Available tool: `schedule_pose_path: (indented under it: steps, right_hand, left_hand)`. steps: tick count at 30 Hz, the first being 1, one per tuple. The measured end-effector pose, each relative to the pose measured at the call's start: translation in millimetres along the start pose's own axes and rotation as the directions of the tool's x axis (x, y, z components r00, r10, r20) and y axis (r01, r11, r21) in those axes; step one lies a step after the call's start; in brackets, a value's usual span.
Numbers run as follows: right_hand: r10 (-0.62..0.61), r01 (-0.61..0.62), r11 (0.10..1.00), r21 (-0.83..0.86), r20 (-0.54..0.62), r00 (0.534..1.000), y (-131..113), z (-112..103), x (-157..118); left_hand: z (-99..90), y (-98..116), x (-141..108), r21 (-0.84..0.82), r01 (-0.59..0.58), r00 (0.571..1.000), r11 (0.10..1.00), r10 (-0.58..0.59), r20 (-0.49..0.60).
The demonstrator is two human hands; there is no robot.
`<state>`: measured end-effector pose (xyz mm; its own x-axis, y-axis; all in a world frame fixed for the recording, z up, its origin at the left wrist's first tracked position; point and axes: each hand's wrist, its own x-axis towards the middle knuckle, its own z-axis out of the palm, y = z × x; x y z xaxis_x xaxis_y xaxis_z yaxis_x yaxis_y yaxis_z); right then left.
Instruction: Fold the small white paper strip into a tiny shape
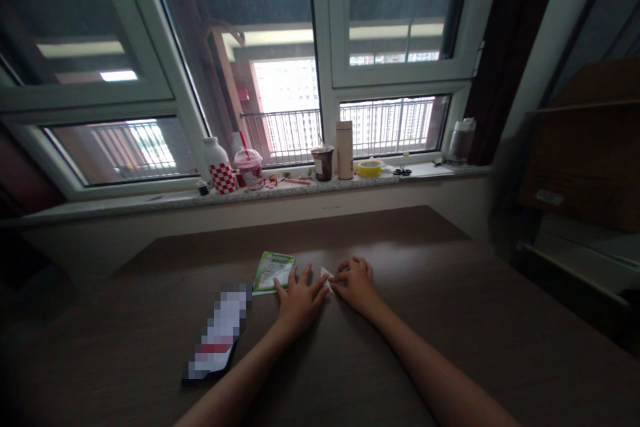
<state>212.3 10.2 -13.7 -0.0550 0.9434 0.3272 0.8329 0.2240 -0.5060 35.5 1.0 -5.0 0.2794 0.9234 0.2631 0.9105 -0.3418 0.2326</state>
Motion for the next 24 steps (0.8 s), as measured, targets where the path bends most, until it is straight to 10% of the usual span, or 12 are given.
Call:
schedule_pose_path:
  steps: [24]
  right_hand:
    - [0.013,-0.014,1.000,0.027,0.037,0.999,-0.5,-3.5,-0.9]
  left_hand:
    - [-5.5,1.0,4.4,0.037,0.065,0.995,0.997,-0.062,-0.080]
